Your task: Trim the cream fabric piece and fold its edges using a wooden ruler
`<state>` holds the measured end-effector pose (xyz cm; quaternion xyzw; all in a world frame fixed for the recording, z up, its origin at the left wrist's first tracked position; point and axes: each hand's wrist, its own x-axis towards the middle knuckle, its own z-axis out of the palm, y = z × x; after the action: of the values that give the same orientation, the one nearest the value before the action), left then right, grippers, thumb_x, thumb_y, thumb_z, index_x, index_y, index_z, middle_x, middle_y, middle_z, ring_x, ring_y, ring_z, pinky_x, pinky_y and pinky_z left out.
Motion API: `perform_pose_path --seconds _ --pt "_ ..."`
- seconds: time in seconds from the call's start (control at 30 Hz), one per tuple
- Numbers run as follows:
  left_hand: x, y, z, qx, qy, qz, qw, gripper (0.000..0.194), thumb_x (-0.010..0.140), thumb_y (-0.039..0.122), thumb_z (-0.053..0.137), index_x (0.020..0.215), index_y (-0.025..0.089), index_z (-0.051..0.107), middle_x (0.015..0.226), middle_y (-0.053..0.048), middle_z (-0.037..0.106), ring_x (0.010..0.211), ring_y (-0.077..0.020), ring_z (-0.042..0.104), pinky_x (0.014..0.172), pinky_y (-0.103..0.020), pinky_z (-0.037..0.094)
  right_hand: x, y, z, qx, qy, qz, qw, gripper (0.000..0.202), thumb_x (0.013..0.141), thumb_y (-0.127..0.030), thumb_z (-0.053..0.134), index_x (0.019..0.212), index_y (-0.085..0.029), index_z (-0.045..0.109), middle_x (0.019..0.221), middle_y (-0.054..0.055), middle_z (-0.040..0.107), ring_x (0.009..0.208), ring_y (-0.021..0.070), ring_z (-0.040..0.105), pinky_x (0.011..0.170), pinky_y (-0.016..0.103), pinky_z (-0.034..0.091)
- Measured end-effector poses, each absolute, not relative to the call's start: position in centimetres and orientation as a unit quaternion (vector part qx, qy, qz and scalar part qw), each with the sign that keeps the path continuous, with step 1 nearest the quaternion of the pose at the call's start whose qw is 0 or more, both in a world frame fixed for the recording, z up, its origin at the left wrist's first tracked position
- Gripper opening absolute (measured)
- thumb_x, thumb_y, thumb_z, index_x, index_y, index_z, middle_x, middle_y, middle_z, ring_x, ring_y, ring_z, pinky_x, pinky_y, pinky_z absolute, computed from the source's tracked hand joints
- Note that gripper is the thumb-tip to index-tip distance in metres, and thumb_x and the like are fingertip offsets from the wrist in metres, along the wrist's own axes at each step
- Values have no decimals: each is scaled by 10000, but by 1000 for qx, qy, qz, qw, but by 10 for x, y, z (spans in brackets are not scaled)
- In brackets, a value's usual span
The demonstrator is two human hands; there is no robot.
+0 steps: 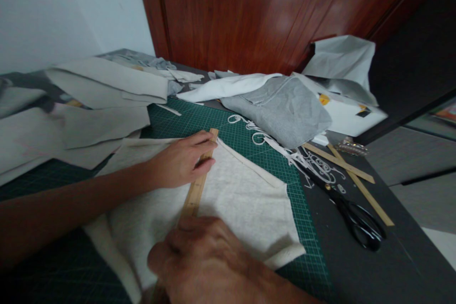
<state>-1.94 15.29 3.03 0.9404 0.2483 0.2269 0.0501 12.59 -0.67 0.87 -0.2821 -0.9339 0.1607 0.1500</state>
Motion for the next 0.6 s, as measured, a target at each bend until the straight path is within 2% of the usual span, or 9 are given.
perform_pose_path --seconds 0.2,0.6 --pt "-19 152 30 938 252 231 48 205 1002 242 580 1143 134 682 1254 -161 656 1252 -282 617 1142 -438 511 126 -7 18 -291 -932 172 133 499 1038 -684 561 958 -201 658 879 28 709 796 213 644 711 349 481" --pt "-19 151 30 940 250 229 47 206 1007 242 582 1143 125 683 1241 -168 656 1240 -291 615 1121 -441 519 126 -7 14 -291 -931 174 135 493 1023 -686 590 965 -201 659 881 34 711 801 216 637 721 346 471"
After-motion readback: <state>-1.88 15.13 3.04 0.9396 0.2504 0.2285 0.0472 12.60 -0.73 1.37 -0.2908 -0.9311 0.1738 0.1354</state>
